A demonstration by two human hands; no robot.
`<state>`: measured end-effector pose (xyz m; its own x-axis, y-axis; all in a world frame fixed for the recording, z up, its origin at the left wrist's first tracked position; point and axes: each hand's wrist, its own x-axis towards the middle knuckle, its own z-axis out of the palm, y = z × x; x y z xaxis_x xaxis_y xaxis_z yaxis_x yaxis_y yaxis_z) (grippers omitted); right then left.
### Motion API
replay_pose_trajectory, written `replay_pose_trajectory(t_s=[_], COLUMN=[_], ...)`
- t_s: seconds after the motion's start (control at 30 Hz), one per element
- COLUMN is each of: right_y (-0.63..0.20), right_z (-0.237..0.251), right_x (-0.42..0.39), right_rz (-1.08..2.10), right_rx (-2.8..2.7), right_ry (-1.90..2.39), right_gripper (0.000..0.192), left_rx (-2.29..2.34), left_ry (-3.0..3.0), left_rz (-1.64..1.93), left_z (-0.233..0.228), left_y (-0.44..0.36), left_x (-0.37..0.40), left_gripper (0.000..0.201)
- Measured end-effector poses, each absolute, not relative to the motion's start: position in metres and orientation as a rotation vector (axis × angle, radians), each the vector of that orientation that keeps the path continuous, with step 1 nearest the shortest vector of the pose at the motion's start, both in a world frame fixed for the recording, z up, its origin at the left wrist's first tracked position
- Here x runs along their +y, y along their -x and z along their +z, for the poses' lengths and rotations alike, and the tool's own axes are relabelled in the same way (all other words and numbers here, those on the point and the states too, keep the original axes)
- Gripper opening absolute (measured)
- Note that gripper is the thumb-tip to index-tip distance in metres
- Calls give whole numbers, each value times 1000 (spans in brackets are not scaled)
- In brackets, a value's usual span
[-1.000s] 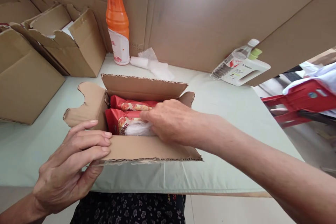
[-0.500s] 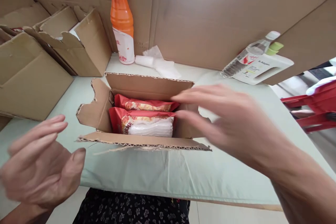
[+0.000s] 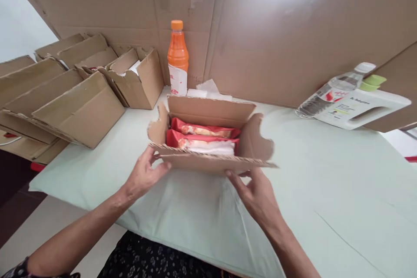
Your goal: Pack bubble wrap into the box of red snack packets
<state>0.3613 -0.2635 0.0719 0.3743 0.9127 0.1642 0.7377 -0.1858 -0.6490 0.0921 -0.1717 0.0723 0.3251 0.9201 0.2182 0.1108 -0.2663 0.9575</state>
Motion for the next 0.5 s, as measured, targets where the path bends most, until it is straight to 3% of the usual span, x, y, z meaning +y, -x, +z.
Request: replay_pose_trajectory(t_s=[0.23,0.5], right_y=[-397,-261], right_z=[68,62], right_x=[-277,-114], right_rz=[456,754], right_rx=[-1507,-1784], right_ry=[1940,1416], right_gripper=[34,42], left_rx=[1067,1472], left_ry=[-1731,-1450], left_rz=[1077,1370], left_z=[54,29], left_y=[-90,6], left_x=[-224,-226], left_gripper=[71,73])
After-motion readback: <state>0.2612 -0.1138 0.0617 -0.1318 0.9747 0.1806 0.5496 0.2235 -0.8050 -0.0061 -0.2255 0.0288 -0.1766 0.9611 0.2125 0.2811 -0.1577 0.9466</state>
